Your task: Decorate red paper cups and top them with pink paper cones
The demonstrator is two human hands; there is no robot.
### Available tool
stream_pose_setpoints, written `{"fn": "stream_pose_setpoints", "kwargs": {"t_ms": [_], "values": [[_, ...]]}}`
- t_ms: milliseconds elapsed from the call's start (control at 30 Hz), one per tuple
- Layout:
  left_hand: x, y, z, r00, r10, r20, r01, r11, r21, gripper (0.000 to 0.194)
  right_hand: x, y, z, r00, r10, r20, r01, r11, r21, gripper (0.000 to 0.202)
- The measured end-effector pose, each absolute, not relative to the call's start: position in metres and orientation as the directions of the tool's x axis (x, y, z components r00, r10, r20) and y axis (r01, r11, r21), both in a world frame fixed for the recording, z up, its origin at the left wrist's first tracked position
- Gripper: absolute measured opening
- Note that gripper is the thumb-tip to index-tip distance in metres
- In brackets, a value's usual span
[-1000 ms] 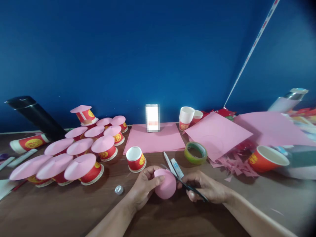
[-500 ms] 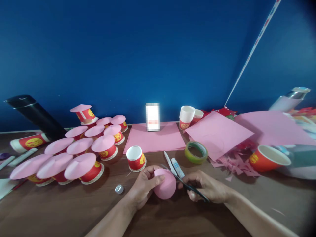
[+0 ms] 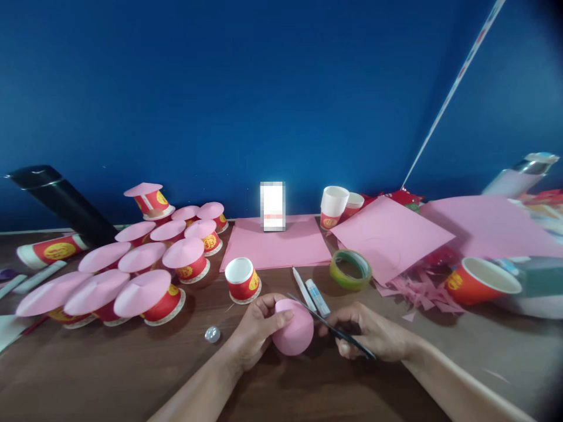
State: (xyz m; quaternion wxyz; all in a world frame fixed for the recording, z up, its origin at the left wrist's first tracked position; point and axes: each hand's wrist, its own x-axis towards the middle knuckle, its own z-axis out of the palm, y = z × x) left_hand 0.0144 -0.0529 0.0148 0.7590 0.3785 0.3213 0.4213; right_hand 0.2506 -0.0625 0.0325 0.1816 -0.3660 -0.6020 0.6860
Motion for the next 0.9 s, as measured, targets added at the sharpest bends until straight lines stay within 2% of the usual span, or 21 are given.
{"fn": "stream_pose_setpoints", "kwargs": {"t_ms": [900], "values": [[0.012,-0.0527,0.0148,0.458,0.87,-0.185,-0.355,0.37,0.859,0.017,0.2519,-0.0622,0.0368,-0.641,0.691,-0.335,0.261,-0.215,-0.941,0.03]]}}
